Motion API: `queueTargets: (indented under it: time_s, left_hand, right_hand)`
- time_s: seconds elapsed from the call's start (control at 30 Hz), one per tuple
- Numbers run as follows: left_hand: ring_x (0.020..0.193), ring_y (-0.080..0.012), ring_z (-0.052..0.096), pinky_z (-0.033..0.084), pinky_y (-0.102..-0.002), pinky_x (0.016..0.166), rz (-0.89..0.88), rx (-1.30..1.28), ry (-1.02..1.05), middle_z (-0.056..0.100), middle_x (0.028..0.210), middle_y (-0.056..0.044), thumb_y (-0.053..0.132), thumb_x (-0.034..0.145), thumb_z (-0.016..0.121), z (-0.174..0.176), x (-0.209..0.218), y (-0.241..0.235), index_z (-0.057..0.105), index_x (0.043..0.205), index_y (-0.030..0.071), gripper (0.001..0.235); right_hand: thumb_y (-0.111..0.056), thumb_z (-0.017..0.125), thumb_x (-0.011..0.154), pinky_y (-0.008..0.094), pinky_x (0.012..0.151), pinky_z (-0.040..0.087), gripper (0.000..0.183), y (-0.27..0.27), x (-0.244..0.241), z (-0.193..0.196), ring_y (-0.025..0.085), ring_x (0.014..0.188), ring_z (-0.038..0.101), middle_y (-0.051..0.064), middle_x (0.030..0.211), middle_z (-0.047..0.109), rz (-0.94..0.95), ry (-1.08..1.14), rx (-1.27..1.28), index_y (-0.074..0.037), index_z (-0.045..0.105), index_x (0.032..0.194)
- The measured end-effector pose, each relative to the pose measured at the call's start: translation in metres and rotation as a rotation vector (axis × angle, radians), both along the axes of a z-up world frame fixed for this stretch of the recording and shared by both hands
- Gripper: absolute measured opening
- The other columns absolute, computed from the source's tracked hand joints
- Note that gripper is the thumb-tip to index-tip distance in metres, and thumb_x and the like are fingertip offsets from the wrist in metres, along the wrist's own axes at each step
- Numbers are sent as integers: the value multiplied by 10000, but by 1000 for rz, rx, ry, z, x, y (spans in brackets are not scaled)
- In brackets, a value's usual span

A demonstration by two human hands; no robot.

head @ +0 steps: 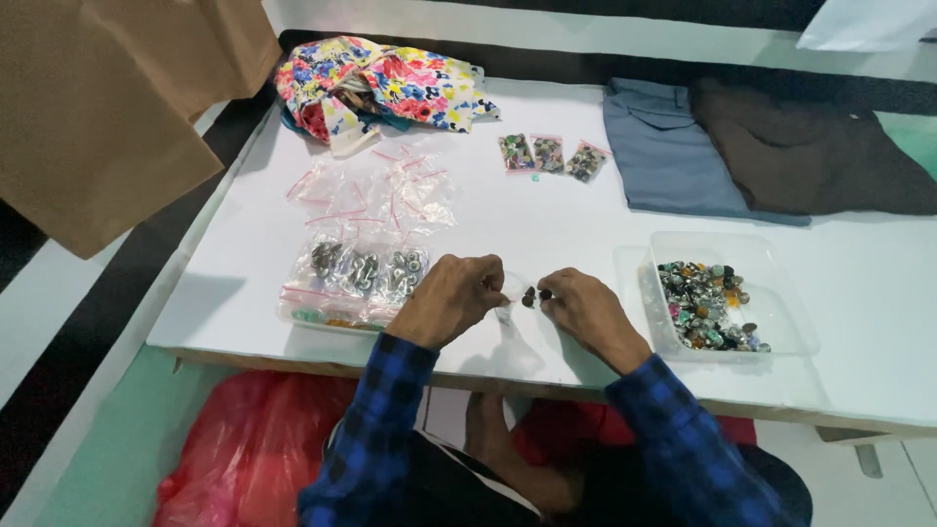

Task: Sorting small black buttons from a container and placing them into small plastic bags on a work table.

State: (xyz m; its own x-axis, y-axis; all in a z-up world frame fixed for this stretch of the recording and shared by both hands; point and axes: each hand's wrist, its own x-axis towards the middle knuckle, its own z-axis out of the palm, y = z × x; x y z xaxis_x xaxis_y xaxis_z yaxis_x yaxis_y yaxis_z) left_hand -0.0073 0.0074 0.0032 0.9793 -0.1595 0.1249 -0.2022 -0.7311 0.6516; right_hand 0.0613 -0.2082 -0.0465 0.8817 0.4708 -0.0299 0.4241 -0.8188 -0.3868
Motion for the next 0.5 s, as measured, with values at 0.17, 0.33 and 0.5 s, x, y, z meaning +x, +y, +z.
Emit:
queueTargets:
  time_s: [0.17,0.33,0.5]
  left_hand:
    - [777,-380,732,573,-457,690,-19,-3,-20,720,732,-145,137,828,739,-10,7,2,646,848,119,97]
    - [762,-358,724,565,-434,686,-1,9,0,698,706,-120,143,823,721,-10,8,1,636,828,134,86]
    - [751,-346,726,562,-425,668,-29,-1,-17,695,692,-104,159,809,749,-15,15,2,613,804,143,138]
  right_hand:
    - [-91,695,891,381,884,600,119,-8,9,-24,303,1018,737,108,1036,742,49,-2,78,-121,726,1002]
    - [-104,734,832,402,821,620,120,-17,3,-11,330,970,739,134,958,739,12,22,242,-116,728,952]
    - [-1,785,824,358,781,628,179,-10,-25,51,270,892,748,147,930,750,-35,-79,672,-66,751,987]
